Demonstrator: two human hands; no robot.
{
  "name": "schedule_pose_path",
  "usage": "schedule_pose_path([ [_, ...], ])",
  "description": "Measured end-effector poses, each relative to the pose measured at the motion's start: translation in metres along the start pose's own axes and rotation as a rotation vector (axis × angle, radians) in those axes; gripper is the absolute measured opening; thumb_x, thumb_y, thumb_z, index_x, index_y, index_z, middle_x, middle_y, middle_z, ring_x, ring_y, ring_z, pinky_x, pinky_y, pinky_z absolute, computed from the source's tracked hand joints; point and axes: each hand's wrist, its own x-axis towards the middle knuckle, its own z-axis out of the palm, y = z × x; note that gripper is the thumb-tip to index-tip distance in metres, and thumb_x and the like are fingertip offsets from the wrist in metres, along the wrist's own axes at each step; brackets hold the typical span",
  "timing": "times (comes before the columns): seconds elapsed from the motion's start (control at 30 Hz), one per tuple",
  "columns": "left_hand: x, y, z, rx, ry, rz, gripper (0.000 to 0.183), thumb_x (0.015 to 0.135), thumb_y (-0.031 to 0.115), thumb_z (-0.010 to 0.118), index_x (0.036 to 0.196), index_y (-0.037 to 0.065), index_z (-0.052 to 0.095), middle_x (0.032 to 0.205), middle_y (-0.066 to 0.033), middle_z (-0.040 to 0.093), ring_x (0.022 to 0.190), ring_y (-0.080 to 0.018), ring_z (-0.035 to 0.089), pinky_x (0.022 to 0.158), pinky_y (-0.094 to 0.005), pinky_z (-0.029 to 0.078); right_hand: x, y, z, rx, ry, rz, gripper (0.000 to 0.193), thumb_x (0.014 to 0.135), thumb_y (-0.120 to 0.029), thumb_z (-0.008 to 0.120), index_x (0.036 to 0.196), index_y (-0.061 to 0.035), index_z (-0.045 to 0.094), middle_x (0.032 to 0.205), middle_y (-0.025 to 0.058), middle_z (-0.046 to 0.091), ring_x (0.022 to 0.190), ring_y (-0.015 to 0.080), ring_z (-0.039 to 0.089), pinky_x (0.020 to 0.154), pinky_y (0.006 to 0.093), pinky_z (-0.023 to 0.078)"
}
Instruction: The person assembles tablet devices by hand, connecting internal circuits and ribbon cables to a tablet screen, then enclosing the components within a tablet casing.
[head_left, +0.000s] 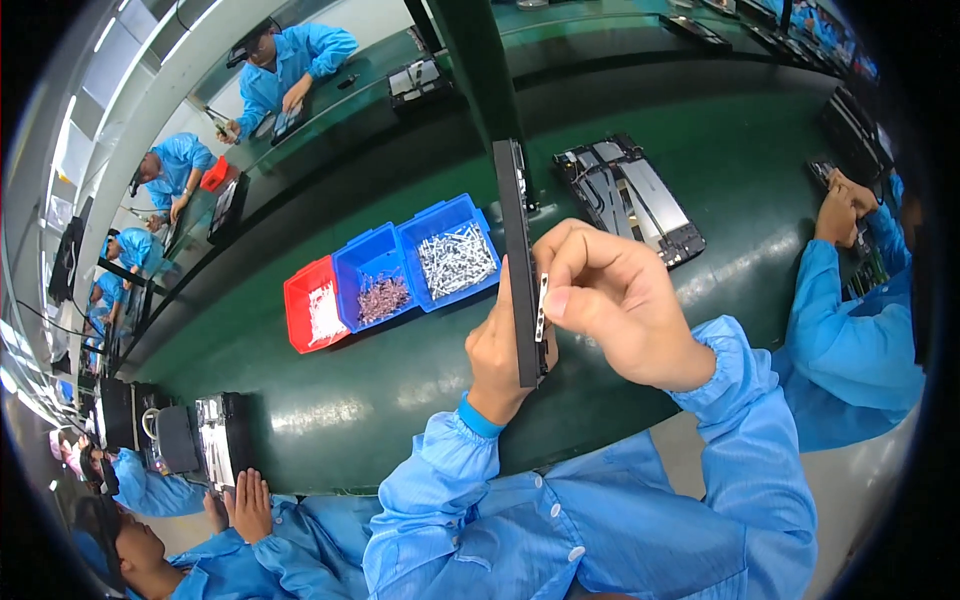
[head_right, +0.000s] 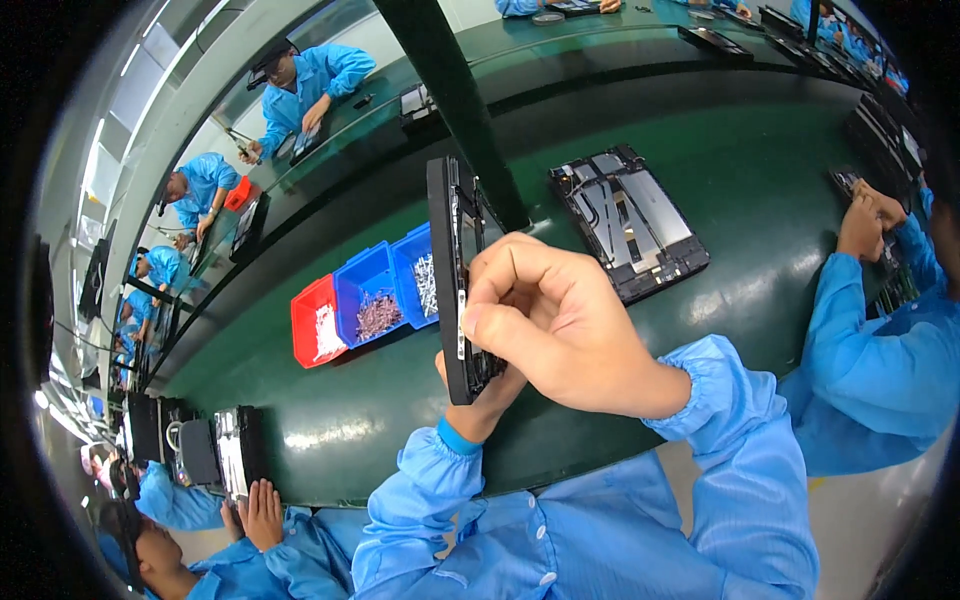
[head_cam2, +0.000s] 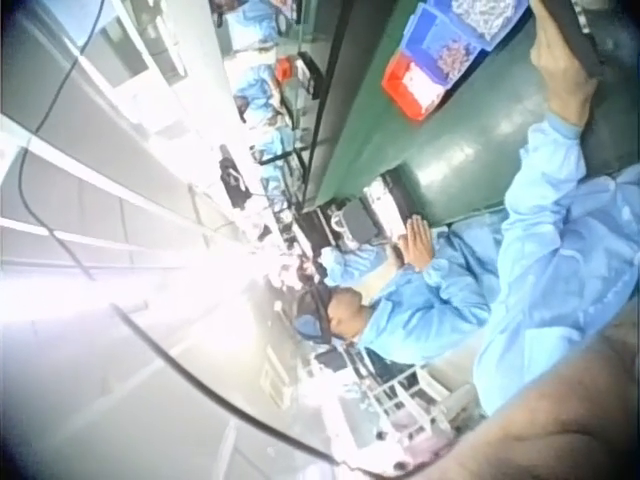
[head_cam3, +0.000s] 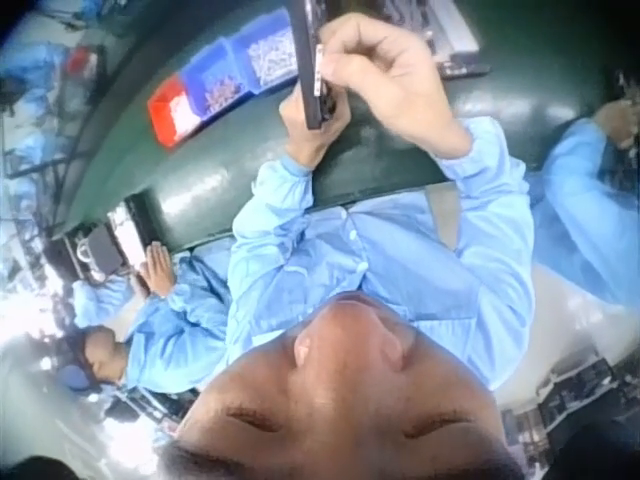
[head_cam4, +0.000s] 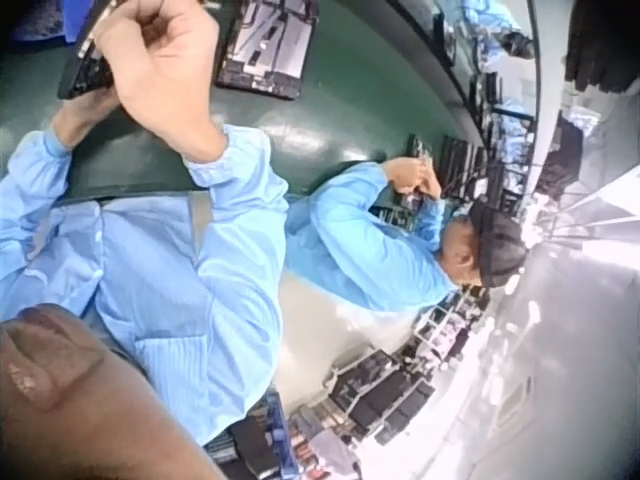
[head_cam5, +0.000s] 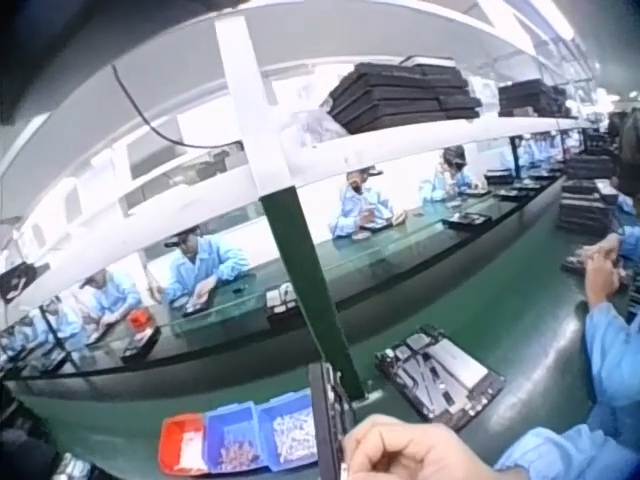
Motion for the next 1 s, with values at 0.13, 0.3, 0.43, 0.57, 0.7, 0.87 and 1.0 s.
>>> schedule_pose_path([
  [0.13,0.001,-0.001,-0.001,-0.012,0.009,-0.004,0.060,0.081,0.003,0.070,0.134,-0.014,0.047,0.104,-0.0209,0.070,0.079,-0.0269,0.073,0.063,-0.0299,0.058,0.001,0.008,-0.006,-0.043,0.004,0.009,0.006,0.088,-0.001,0.057,0.082,-0.0015,0.055,0.098,0.0067,0.053,0.086,0.0103,0.052,0.078,0.0253,0.045],
  [0.3,0.000,-0.002,-0.001,-0.013,-0.009,-0.026,0.062,0.081,0.003,0.069,0.135,-0.015,0.045,0.101,-0.0198,0.071,0.078,-0.0275,0.073,0.064,-0.0303,0.058,0.004,0.006,-0.006,-0.081,-0.020,0.027,0.005,0.085,0.000,0.058,0.082,-0.0008,0.055,0.098,0.0074,0.053,0.088,0.0111,0.051,0.079,0.0261,0.045],
  [0.43,0.005,-0.001,-0.003,0.027,0.004,0.031,0.063,0.080,0.003,0.068,0.136,-0.015,0.044,0.100,-0.0199,0.071,0.077,-0.0276,0.073,0.064,-0.0308,0.058,0.005,0.008,-0.007,-0.085,-0.030,0.018,0.005,0.085,0.000,0.059,0.081,-0.0008,0.055,0.099,0.0079,0.052,0.089,0.0117,0.051,0.080,0.0263,0.044],
  [0.57,0.006,0.002,-0.006,0.005,-0.009,0.026,0.065,0.080,0.003,0.068,0.137,-0.015,0.043,0.099,-0.0202,0.070,0.076,-0.0278,0.073,0.064,-0.0314,0.058,0.004,0.007,-0.007,-0.084,-0.034,0.017,0.006,0.084,-0.001,0.060,0.079,-0.0008,0.056,0.098,0.0078,0.051,0.088,0.0116,0.050,0.079,0.0263,0.044],
  [0.7,0.006,0.003,-0.006,0.007,0.010,0.064,0.067,0.080,0.004,0.068,0.138,-0.015,0.041,0.096,-0.0199,0.070,0.074,-0.0278,0.072,0.062,-0.0324,0.058,0.004,0.009,-0.012,-0.086,-0.062,-0.016,0.004,0.084,0.001,0.063,0.082,0.0025,0.060,0.097,0.0091,0.054,0.089,0.0123,0.056,0.081,0.0277,0.048],
  [0.87,0.008,0.006,-0.006,0.029,0.008,0.074,0.067,0.080,0.003,0.068,0.139,-0.015,0.041,0.094,-0.0196,0.070,0.073,-0.0271,0.072,0.062,-0.0327,0.057,0.003,0.006,-0.012,-0.037,-0.053,0.027,0.004,0.083,0.003,0.063,0.081,0.0028,0.060,0.097,0.0092,0.054,0.088,0.0128,0.056,0.081,0.0281,0.048],
  [1.0,0.009,0.009,-0.007,0.031,0.011,0.091,0.065,0.080,0.001,0.068,0.138,-0.015,0.042,0.093,-0.0193,0.070,0.074,-0.0266,0.072,0.062,-0.0323,0.057,0.003,0.004,-0.012,-0.046,-0.046,0.037,0.005,0.083,0.003,0.063,0.079,0.0031,0.060,0.096,0.0094,0.054,0.087,0.0125,0.056,0.081,0.0276,0.048],
])
